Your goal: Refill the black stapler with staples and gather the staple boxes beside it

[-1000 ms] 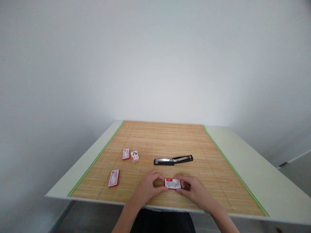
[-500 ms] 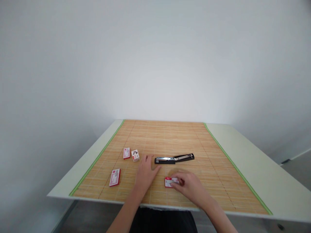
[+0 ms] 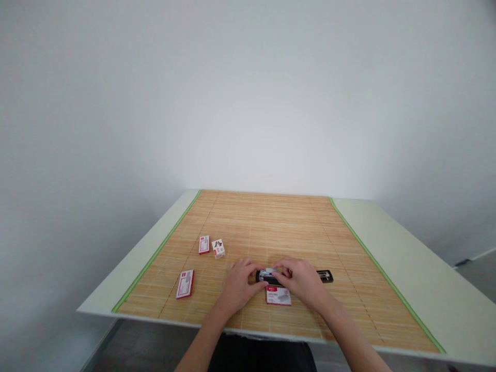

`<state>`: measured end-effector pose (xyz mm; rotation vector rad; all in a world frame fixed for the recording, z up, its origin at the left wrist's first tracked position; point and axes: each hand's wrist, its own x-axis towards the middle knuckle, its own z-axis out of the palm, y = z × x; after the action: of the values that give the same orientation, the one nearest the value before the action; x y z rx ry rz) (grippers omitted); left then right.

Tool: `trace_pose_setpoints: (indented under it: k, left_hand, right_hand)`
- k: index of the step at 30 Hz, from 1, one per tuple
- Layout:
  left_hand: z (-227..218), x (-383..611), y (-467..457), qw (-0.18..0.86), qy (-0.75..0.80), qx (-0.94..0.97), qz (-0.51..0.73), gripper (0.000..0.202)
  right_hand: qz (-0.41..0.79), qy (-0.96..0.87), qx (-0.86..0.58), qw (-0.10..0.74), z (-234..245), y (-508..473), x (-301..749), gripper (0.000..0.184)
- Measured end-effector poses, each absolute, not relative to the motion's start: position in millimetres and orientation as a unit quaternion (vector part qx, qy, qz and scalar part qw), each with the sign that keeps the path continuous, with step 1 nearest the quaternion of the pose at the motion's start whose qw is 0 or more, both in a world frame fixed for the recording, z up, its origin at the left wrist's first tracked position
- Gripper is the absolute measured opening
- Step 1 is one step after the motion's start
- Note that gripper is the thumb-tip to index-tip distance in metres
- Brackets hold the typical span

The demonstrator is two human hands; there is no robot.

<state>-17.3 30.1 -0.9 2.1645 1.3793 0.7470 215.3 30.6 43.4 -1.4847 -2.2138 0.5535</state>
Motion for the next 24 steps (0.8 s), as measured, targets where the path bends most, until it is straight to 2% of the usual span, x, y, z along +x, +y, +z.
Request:
trace_pose_setpoints:
  k: [16, 24]
  left_hand:
    - [-0.4, -15.3, 28.4, 0.242, 0.507, 0.777, 0.283, 0.03]
    - [-0.8, -14.0, 28.2, 0.238, 0.513, 0.773, 0.287, 0.03]
  right_hand:
    - [0.206, -0.797, -0.537, 0.185, 42.3, 29.9, 209.6, 0.022]
    - [0.172, -0.796, -0.558, 0.161, 53.1, 26.0, 222.1, 0.018]
